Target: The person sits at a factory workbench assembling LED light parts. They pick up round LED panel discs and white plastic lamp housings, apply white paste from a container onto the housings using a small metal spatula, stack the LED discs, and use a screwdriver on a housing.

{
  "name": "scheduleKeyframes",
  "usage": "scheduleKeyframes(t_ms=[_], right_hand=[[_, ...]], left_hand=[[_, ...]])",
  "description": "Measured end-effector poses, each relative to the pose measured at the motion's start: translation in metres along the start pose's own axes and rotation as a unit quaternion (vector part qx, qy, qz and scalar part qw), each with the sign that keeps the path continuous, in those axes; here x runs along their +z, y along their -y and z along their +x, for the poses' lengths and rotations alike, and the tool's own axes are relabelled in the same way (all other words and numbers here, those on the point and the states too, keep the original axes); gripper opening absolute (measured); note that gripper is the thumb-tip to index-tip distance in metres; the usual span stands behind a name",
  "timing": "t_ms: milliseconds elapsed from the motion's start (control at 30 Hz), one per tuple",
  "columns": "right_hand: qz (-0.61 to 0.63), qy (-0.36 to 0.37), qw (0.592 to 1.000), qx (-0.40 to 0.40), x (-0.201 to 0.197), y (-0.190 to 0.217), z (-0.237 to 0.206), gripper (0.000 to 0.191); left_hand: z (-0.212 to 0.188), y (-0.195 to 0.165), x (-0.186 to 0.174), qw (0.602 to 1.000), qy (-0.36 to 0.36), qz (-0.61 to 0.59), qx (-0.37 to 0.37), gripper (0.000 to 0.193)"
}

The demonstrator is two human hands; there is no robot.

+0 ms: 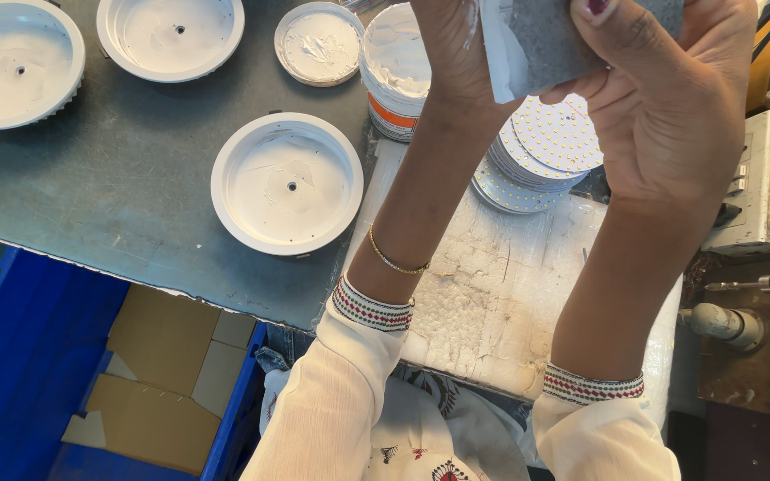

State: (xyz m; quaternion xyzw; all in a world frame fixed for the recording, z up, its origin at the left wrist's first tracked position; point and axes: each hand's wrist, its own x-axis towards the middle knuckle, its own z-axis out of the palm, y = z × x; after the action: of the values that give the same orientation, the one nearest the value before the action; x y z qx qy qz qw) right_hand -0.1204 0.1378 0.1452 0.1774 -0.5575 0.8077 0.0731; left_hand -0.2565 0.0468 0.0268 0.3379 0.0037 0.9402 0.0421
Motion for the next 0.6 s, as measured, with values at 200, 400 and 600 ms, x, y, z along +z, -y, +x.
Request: scheduleKeyframes(t_ms=[200,400,600], right_hand=[[-0.025,0.02,0.999,-0.005,0.0,-0.001,0.0,0.013],[-0.03,0.046,0.998,0.0,-0.006,0.002,-0.003,0.011],[-0.199,0.165,0.966,0.018,-0.027,0.007,-0.001,0.019]], left_hand=[[-0.008,0.004,-0.007,0.988,0.012,0.14,0.064,0.042],[-0.008,0.006,0.004,0.976,0.03,0.21,0.055,0.043],[-0.01,0.006,0.005,0.969,0.032,0.242,0.038,0.047]])
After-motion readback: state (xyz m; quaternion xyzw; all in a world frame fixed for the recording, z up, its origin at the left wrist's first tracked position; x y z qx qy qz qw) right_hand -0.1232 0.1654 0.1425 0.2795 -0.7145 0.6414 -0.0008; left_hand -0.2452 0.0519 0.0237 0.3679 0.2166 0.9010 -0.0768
